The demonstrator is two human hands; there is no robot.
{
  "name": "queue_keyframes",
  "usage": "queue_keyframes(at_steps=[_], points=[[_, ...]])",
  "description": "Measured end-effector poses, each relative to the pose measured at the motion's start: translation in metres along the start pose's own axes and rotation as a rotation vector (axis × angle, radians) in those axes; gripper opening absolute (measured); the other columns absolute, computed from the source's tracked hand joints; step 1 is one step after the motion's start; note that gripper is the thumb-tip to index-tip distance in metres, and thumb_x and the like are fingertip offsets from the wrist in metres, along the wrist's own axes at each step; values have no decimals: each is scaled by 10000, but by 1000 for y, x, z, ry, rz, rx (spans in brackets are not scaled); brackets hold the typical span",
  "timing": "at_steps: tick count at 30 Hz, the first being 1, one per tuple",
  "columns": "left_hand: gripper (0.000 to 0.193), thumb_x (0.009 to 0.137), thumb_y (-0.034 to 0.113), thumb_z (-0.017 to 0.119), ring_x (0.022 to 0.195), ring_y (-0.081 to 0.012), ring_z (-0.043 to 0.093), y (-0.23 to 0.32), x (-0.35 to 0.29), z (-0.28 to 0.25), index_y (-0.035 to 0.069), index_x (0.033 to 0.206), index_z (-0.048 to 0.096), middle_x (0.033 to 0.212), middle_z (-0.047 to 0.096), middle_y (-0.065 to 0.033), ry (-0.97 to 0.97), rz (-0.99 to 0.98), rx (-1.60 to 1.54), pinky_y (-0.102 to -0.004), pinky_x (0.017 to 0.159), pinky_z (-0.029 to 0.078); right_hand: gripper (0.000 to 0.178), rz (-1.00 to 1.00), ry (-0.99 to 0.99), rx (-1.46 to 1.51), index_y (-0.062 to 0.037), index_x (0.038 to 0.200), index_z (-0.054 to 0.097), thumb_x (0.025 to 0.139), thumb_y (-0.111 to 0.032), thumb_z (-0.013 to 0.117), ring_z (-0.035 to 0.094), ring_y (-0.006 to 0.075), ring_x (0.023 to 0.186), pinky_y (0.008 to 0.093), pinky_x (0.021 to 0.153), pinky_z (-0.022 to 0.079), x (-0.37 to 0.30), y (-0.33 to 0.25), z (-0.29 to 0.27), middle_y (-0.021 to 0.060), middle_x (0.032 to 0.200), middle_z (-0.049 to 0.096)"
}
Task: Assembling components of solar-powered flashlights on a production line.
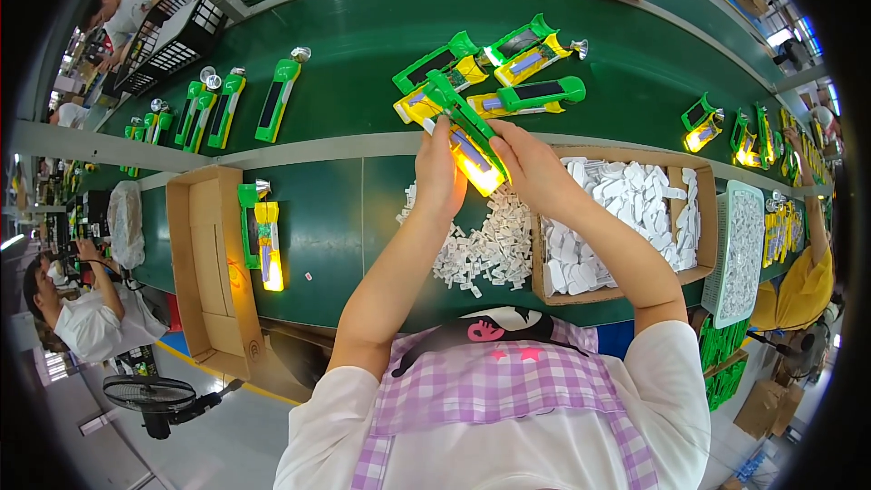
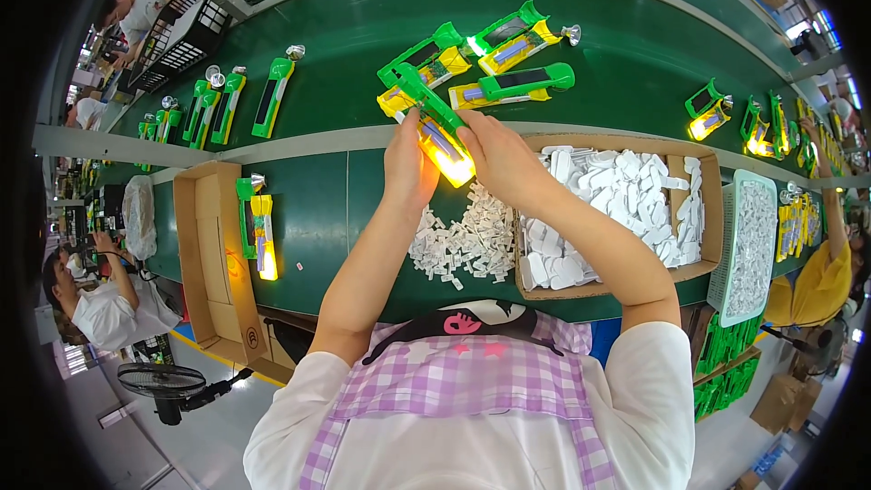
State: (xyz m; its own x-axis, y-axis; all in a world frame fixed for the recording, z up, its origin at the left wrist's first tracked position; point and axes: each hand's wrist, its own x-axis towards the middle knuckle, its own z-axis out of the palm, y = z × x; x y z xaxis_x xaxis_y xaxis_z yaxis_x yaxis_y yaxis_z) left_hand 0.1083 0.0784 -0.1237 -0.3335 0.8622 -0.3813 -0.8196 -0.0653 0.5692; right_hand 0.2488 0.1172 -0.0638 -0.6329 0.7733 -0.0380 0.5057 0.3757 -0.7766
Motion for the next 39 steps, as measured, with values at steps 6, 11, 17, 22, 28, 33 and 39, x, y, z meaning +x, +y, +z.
queue_keyframes(at_steps=[6,11,17,22,28,33,39], points=[[316,989,213,443,1034,-184,551,1,5,-7,53,1259,404,1141,537,-69,-37,-16,3,-349,901,457,331,40,-146,89,-5,1267,481,990,-183,440,588,285,1005,342,874,450,9,-5,-9,182,1109,602],[283,989,204,433,1001,-179,560,7,4,-5,55,1229,413,1106,541,-65,-26,-62,-11,-350,875,468,338,55,-187,170,-6,1276,476,989,-183,452,587,216,968,317,855,457,12,0,-9,147,1098,607],[295,991,226,428,1014,-178,550,3,6,-11,64,1237,405,1128,522,-65,-17,-9,40,-337,876,461,355,7,-195,72,-11,1295,467,983,-181,470,581,195,958,311,854,460,14,1,-1,143,1092,603],[309,974,232,451,1025,-188,544,4,-7,6,62,1227,406,1134,520,-71,25,89,15,-348,903,443,387,-13,-168,100,-24,1319,461,974,-197,493,590,213,956,314,847,466,12,5,6,147,1090,604],[301,879,68,491,1021,-209,548,25,-10,-12,68,1177,447,1094,556,-81,-265,-83,-115,-367,929,427,424,79,-281,223,-38,1345,470,963,-217,521,565,129,878,275,779,472,16,-7,-13,86,1027,612],[389,823,-29,518,1056,-224,546,22,-7,-20,69,1193,449,1121,560,-87,-274,-99,10,-382,946,421,405,92,-249,292,-32,1309,501,944,-205,535,611,192,894,307,820,482,15,-8,-10,141,1040,630],[545,788,-105,524,1100,-229,541,24,-8,-25,83,1283,393,1163,553,-96,-409,-50,88,-391,970,414,413,113,-253,323,-35,1313,497,940,-206,541,616,190,892,310,816,487,17,-7,-8,139,1065,631]])
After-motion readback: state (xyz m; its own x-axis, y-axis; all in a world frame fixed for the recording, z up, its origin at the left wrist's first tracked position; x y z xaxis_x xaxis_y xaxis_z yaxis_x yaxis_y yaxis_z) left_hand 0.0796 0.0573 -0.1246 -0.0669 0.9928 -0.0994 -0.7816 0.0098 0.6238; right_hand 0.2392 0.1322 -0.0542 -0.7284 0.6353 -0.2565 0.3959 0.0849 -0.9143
